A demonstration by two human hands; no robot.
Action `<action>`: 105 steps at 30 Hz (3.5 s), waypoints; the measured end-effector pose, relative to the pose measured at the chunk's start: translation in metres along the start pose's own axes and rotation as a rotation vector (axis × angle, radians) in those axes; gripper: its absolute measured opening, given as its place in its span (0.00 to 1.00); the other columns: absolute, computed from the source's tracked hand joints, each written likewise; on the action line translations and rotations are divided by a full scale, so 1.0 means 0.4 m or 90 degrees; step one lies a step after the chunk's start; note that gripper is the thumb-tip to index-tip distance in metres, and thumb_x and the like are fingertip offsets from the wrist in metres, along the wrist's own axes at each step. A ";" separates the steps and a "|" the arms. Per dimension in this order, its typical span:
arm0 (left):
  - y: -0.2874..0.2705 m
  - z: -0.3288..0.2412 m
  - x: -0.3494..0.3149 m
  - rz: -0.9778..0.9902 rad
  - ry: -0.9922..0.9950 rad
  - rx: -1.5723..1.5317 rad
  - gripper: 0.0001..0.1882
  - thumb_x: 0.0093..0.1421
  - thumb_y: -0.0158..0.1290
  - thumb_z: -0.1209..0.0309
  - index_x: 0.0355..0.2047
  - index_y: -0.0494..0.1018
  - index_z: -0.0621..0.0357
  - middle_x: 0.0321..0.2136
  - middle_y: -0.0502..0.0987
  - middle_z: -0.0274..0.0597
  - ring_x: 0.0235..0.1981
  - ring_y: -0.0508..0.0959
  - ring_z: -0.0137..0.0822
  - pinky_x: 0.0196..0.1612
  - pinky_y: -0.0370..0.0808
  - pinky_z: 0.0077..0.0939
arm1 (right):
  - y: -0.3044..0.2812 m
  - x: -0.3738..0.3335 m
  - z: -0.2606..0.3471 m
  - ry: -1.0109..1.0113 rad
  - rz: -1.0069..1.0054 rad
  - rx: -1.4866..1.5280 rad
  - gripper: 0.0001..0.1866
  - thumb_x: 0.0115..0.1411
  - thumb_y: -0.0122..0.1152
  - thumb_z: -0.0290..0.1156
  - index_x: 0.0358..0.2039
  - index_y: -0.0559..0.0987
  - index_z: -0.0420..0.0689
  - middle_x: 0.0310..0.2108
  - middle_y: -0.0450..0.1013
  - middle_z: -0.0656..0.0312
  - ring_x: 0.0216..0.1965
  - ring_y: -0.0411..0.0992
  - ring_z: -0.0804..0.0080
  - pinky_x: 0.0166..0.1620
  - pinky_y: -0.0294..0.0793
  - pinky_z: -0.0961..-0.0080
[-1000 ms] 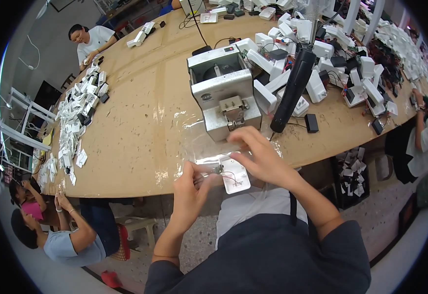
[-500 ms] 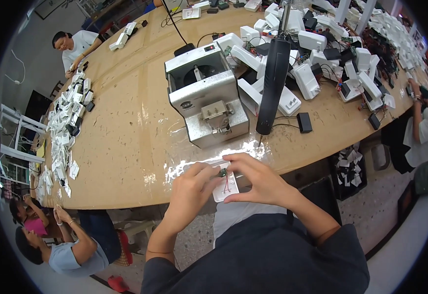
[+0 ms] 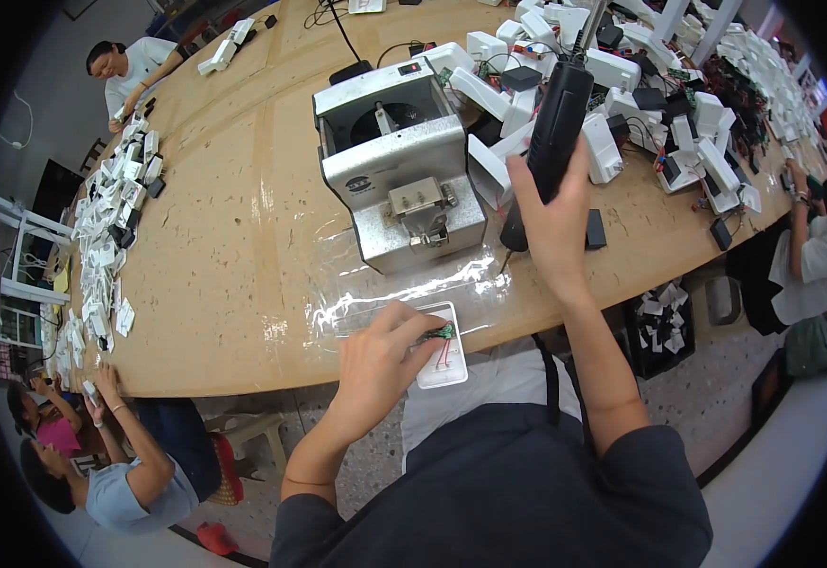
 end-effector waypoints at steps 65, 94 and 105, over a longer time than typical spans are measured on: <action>-0.004 0.007 -0.011 -0.111 -0.018 -0.089 0.11 0.54 0.66 0.72 0.38 0.81 0.58 0.31 0.75 0.40 0.23 0.77 0.38 0.29 0.74 0.35 | 0.158 -0.204 0.191 -0.044 0.420 0.403 0.54 0.53 0.44 0.83 0.55 0.56 0.42 0.25 0.67 0.61 0.19 0.69 0.77 0.24 0.75 0.80; -0.003 0.001 -0.009 -0.089 -0.003 -0.106 0.09 0.56 0.64 0.73 0.38 0.79 0.57 0.33 0.75 0.42 0.28 0.79 0.48 0.31 0.75 0.41 | 0.157 -0.269 0.080 -0.106 0.415 0.497 0.50 0.54 0.60 0.74 0.60 0.62 0.44 0.25 0.71 0.59 0.24 0.72 0.73 0.27 0.74 0.77; -0.497 0.268 -0.112 -0.270 -0.225 0.322 0.15 0.57 0.61 0.80 0.45 0.80 0.61 0.39 0.79 0.48 0.37 0.81 0.41 0.41 0.78 0.33 | 0.012 -0.130 0.082 -0.119 0.175 0.082 0.43 0.68 0.40 0.68 0.64 0.62 0.40 0.38 0.73 0.53 0.35 0.74 0.66 0.42 0.74 0.72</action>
Point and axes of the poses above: each hand's wrist, its own x-axis towards the middle knuckle, its own y-axis out of the palm, z = x × y, the point moved 8 cm from there along x, towards the middle knuckle
